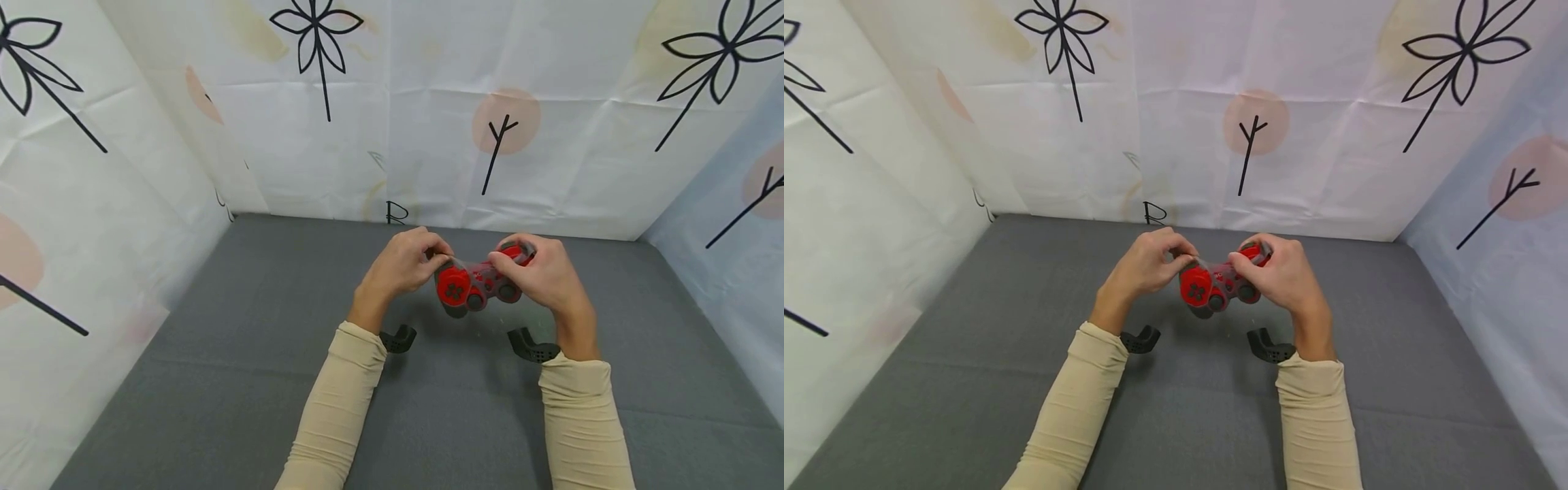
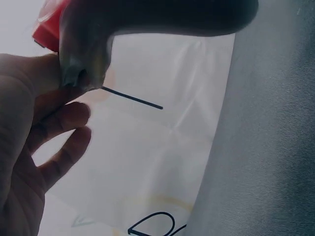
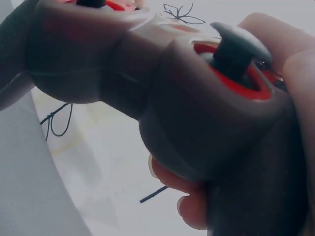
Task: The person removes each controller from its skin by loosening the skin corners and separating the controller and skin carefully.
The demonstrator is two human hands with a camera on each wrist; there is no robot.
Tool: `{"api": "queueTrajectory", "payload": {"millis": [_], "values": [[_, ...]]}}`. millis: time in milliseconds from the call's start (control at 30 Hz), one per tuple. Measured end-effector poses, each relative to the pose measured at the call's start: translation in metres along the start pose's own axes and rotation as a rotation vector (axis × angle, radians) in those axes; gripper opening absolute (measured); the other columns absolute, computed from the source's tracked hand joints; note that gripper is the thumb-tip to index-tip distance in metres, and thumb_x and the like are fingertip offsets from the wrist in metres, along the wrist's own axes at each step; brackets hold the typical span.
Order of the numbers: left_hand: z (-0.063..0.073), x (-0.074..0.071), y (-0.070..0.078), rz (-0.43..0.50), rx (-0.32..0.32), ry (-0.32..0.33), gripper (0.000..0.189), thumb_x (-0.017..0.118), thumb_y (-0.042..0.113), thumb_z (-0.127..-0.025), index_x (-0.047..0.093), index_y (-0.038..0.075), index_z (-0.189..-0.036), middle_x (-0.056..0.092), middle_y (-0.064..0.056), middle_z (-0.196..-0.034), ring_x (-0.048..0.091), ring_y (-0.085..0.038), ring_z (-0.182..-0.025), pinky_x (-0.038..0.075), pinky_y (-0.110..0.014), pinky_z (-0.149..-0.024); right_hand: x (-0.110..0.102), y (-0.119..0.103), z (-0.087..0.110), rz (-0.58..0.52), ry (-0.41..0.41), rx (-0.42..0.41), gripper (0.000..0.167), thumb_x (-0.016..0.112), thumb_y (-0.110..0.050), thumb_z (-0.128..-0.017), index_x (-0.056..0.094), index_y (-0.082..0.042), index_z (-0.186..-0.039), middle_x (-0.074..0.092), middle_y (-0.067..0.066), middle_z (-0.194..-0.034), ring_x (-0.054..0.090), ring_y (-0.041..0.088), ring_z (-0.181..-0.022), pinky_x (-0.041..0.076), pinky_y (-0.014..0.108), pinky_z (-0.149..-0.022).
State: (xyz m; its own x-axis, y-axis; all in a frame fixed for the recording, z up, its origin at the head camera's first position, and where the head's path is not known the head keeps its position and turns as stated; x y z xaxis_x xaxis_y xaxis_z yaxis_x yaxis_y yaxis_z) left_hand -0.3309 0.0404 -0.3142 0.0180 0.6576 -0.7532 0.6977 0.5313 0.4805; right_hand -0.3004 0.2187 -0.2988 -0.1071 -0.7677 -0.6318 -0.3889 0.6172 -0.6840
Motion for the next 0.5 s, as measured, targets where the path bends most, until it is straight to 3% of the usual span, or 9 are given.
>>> {"api": "queueTrajectory", "payload": {"millis": [167, 333, 500], "values": [[-0.002, -0.003, 0.011, -0.010, 0.082, 0.058, 0.008, 0.066, 0.017, -0.100, 0.069, 0.012, -0.105, 0.072, -0.001, -0.098, 0.064, -0.011, -0.083, 0.053, -0.024, -0.075, -0.006, 0.019, -0.001, -0.010, 0.028, 0.087, 0.026, 0.067, -0.027, -0.096, 0.073, -0.003, -0.104, 0.064, -0.003, -0.066, 0.057, 0.008, -0.052, 0.050, 0.024, -0.052], [-0.002, -0.011, 0.030, -0.138, 0.224, 0.212, 0.009, 0.064, 0.019, -0.101, 0.067, 0.011, -0.104, 0.074, -0.001, -0.091, 0.063, -0.011, -0.073, 0.053, -0.025, -0.069, -0.015, 0.032, -0.001, 0.004, 0.062, 0.174, 0.036, 0.064, -0.035, -0.097, 0.072, -0.002, -0.108, 0.062, -0.010, -0.069, 0.057, 0.004, -0.057, 0.050, 0.023, -0.054], [0.002, -0.021, 0.040, -0.251, 0.271, 0.352, 0.011, 0.067, 0.024, -0.099, 0.071, 0.014, -0.100, 0.072, 0.001, -0.080, 0.059, -0.012, -0.062, 0.048, -0.025, -0.059, -0.019, 0.040, -0.002, 0.045, 0.146, 0.223, 0.040, 0.060, -0.042, -0.097, 0.073, -0.005, -0.105, 0.058, -0.015, -0.065, 0.055, 0.002, -0.057, 0.047, 0.022, -0.053]]}}
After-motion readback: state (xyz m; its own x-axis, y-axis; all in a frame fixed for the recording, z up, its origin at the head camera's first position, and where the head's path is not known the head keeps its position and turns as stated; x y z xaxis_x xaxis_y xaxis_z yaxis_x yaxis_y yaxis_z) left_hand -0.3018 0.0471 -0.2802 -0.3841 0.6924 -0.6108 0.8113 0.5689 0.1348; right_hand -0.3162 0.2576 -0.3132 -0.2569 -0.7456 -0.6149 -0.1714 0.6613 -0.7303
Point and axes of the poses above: each hand's wrist, its own z-axis away from the middle knuckle, its own x-axis out of the palm, y = z × x, the point moved 10 cm from there along -z, towards the middle knuckle
